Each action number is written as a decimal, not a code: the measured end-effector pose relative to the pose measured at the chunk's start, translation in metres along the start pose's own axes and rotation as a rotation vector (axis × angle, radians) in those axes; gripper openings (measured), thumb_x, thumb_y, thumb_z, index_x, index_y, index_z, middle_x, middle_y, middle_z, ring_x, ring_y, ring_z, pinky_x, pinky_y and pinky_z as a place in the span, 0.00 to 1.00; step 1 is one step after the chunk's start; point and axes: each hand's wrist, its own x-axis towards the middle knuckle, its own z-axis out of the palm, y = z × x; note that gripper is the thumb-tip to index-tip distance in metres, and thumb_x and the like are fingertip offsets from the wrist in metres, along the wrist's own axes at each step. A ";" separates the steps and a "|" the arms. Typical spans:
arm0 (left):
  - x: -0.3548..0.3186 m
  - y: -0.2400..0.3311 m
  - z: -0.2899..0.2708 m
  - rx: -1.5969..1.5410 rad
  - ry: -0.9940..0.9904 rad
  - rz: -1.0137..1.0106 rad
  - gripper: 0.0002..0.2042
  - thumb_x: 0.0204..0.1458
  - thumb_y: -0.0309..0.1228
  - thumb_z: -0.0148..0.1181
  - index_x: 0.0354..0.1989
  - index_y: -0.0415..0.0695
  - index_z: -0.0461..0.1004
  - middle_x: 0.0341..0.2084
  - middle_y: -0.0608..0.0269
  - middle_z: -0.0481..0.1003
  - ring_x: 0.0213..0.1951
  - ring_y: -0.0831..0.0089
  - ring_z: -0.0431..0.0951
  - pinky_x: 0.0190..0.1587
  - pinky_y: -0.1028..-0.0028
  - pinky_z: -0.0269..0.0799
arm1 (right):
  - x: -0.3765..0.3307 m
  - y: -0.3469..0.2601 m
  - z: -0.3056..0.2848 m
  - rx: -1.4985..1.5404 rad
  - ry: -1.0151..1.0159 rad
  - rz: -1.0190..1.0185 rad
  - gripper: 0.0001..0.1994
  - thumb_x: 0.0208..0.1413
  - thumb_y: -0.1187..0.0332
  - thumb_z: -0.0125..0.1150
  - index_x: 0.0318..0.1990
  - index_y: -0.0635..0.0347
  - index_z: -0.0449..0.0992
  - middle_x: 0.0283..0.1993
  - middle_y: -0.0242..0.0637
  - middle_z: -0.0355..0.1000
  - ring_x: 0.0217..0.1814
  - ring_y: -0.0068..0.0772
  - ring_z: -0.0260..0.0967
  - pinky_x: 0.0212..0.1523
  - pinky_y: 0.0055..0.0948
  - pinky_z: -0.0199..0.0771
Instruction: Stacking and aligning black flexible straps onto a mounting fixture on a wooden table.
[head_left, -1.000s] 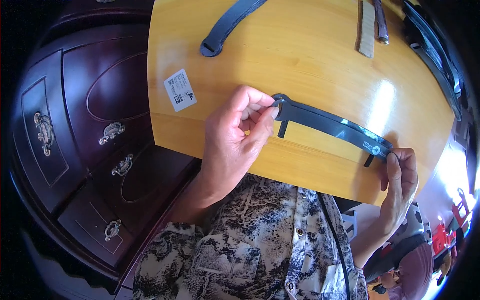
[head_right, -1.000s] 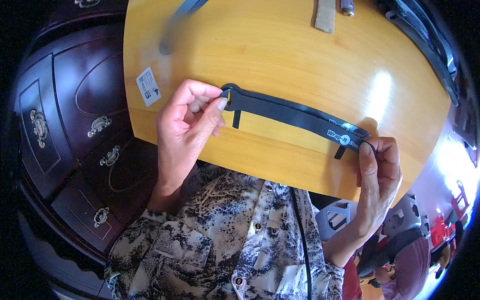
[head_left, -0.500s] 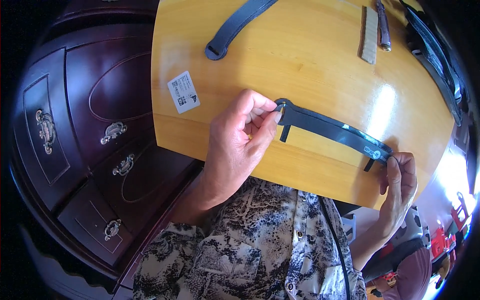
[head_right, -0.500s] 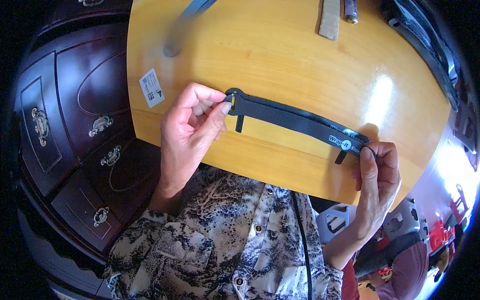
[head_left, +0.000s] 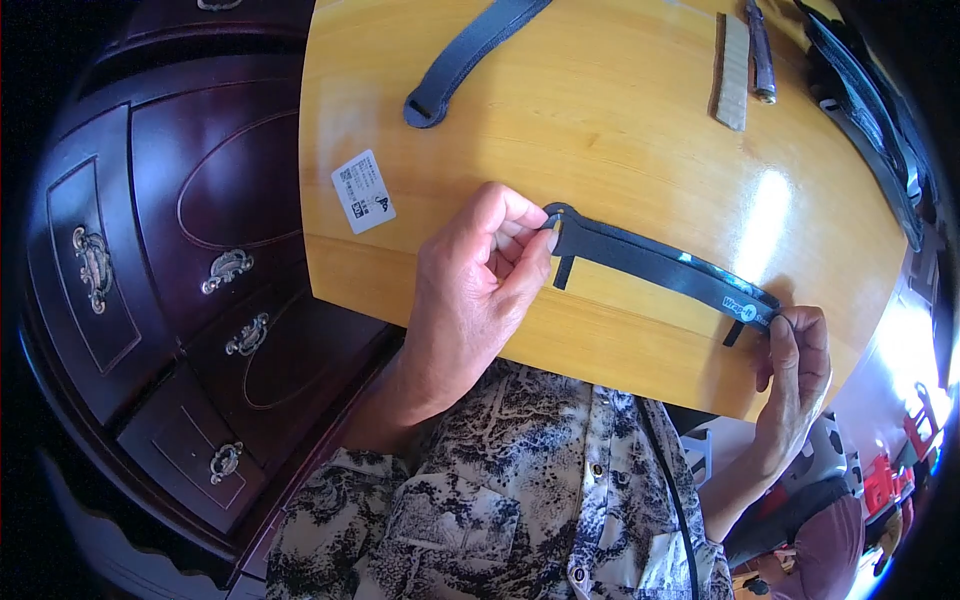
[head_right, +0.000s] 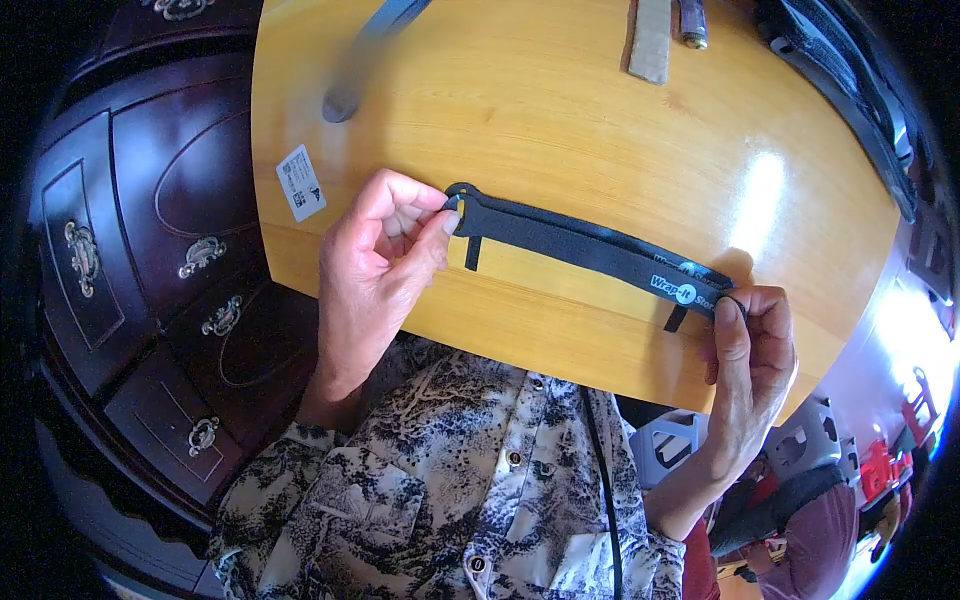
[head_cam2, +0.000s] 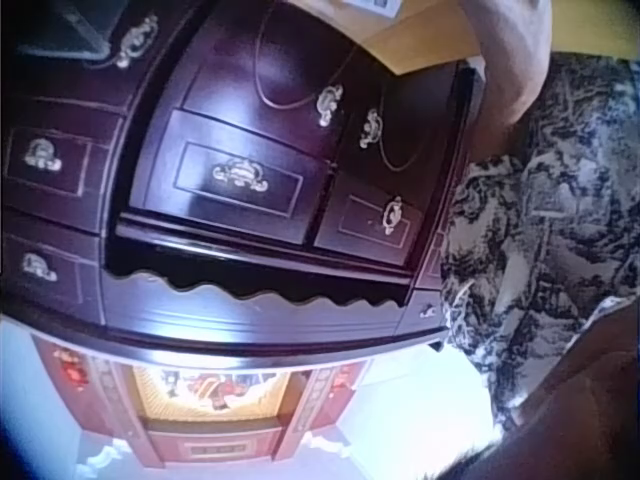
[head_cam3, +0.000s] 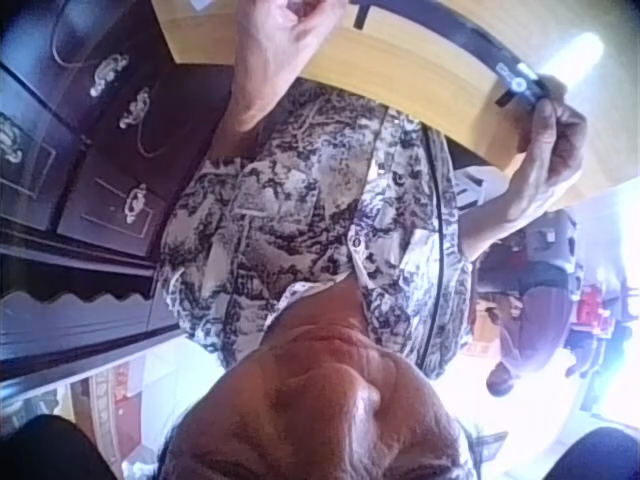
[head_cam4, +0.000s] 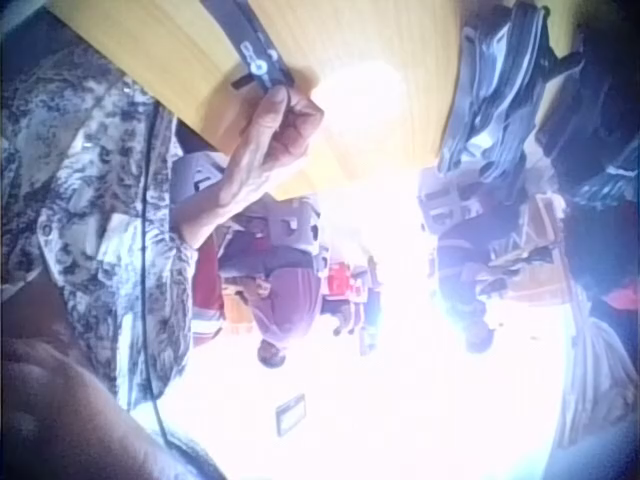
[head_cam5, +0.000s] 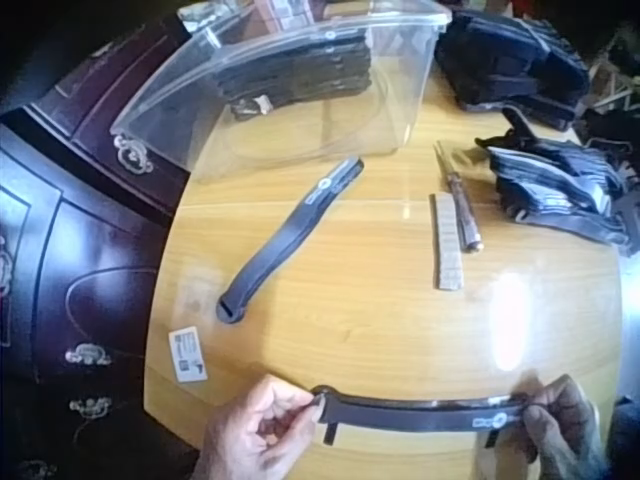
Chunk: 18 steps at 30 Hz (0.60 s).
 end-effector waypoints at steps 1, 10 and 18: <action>0.000 0.000 0.000 0.011 0.003 0.003 0.05 0.51 0.17 0.58 0.31 0.36 0.67 0.21 0.65 0.72 0.22 0.84 0.72 0.23 0.83 0.68 | 0.000 0.000 0.000 0.000 0.001 0.000 0.07 0.59 0.65 0.56 0.35 0.58 0.69 0.23 0.23 0.63 0.19 0.09 0.54 0.18 0.12 0.51; -0.001 0.003 0.000 0.043 0.036 0.039 0.06 0.50 0.16 0.57 0.30 0.37 0.66 0.21 0.64 0.72 0.21 0.84 0.71 0.22 0.82 0.67 | -0.003 -0.002 0.000 -0.004 -0.005 0.001 0.07 0.59 0.66 0.56 0.35 0.58 0.69 0.24 0.23 0.64 0.20 0.10 0.54 0.18 0.12 0.51; -0.004 0.004 -0.005 0.097 -0.002 0.102 0.06 0.49 0.14 0.56 0.31 0.37 0.67 0.21 0.65 0.69 0.20 0.83 0.69 0.22 0.82 0.65 | -0.005 -0.001 0.003 0.002 -0.010 -0.007 0.07 0.59 0.65 0.57 0.35 0.58 0.69 0.23 0.23 0.64 0.19 0.10 0.55 0.18 0.12 0.51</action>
